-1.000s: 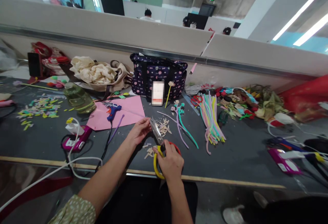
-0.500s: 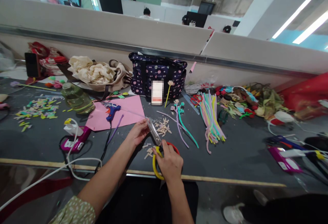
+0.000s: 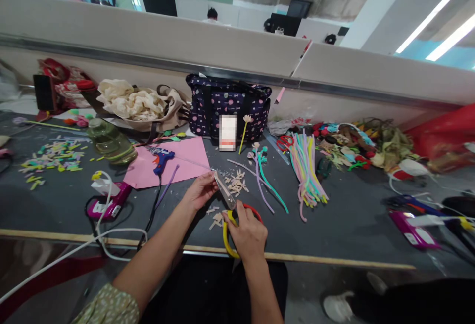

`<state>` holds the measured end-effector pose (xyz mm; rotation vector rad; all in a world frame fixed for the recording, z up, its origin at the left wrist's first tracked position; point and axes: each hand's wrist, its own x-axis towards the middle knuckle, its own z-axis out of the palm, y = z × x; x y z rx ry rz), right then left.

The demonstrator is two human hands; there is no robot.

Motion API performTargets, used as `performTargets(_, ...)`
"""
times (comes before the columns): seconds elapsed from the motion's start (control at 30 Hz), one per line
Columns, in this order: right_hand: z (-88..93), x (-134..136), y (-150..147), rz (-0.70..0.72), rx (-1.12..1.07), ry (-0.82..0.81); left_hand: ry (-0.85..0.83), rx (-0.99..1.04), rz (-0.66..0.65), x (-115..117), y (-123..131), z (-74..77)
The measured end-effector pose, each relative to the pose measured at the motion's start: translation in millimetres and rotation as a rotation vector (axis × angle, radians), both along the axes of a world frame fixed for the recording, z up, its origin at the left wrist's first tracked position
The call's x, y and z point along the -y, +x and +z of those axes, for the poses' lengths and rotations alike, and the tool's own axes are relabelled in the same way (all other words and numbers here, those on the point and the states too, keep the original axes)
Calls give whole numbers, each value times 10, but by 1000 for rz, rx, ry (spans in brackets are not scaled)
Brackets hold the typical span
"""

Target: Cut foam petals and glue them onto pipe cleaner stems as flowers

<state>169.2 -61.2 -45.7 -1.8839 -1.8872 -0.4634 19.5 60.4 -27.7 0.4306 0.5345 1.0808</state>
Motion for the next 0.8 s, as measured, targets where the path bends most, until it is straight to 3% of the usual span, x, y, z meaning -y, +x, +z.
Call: performTargets(0.8, -50, -26, 16, 22, 5, 10, 30, -7, -6, -17, -9, -27)
